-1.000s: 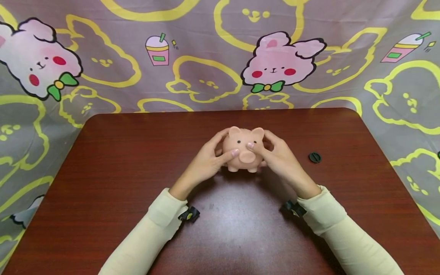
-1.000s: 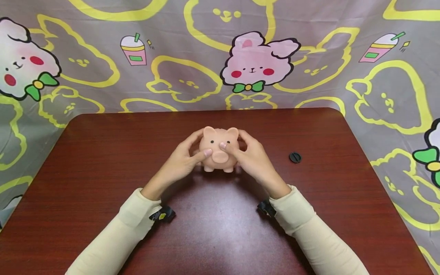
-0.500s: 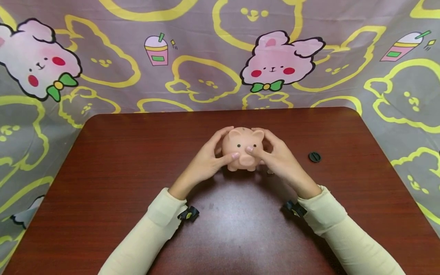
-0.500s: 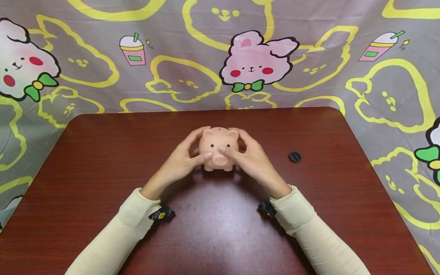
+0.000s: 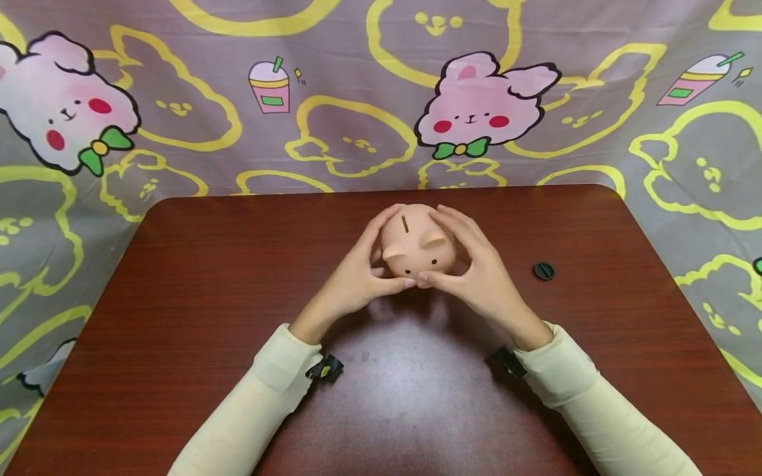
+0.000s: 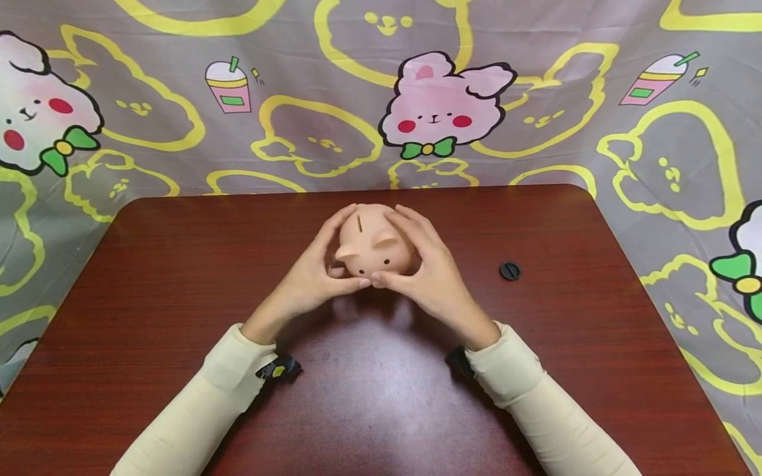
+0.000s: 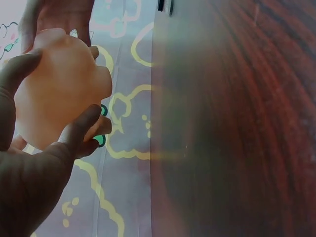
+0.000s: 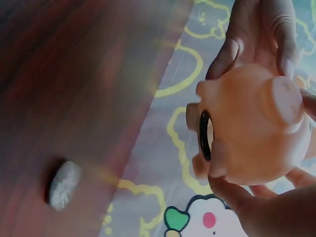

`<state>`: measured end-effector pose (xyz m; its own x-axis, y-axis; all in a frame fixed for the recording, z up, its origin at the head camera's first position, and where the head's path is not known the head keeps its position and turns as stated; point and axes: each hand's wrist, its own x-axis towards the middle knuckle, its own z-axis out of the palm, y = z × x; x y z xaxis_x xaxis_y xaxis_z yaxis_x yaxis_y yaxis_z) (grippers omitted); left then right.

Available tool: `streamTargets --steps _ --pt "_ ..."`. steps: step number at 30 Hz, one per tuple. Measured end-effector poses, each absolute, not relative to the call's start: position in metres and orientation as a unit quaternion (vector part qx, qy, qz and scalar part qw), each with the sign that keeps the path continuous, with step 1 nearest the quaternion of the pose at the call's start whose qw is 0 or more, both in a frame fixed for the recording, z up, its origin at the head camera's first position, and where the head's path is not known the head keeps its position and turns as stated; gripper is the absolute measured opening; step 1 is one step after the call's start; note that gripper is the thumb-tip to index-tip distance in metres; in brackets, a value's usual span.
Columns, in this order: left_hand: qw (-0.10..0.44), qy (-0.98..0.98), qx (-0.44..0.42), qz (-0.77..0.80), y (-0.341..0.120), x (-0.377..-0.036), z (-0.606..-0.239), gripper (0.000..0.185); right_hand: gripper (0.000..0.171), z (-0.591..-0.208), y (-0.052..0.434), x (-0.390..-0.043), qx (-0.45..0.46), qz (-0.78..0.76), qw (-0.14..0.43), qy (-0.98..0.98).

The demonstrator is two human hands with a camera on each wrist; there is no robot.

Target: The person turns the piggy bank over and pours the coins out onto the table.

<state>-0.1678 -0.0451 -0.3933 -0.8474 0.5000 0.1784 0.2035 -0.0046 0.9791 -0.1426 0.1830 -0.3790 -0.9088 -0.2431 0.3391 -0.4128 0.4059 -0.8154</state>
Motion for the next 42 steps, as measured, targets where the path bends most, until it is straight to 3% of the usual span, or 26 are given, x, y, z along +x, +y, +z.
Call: streamTargets --steps 6,18,29,37,42 --pt "0.102 0.705 0.262 0.652 -0.045 -0.168 -0.397 0.117 0.088 -0.376 0.176 -0.138 0.245 0.466 0.141 -0.838" --pt "0.092 0.718 0.245 0.646 -0.044 -0.166 -0.397 0.117 0.086 -0.373 0.174 -0.136 0.246 0.461 0.149 -0.839" --pt "0.047 0.694 0.216 0.685 -0.042 -0.163 -0.391 0.096 0.072 -0.373 0.179 -0.142 0.118 0.645 -0.007 -0.755" --pt "-0.027 0.78 0.198 0.593 -0.042 -0.16 -0.375 0.079 0.067 -0.373 0.185 -0.149 0.085 0.721 -0.132 -0.675" --pt "-0.046 0.838 0.191 0.509 -0.042 -0.158 -0.362 0.074 0.066 -0.376 0.187 -0.153 0.076 0.749 -0.189 -0.63"
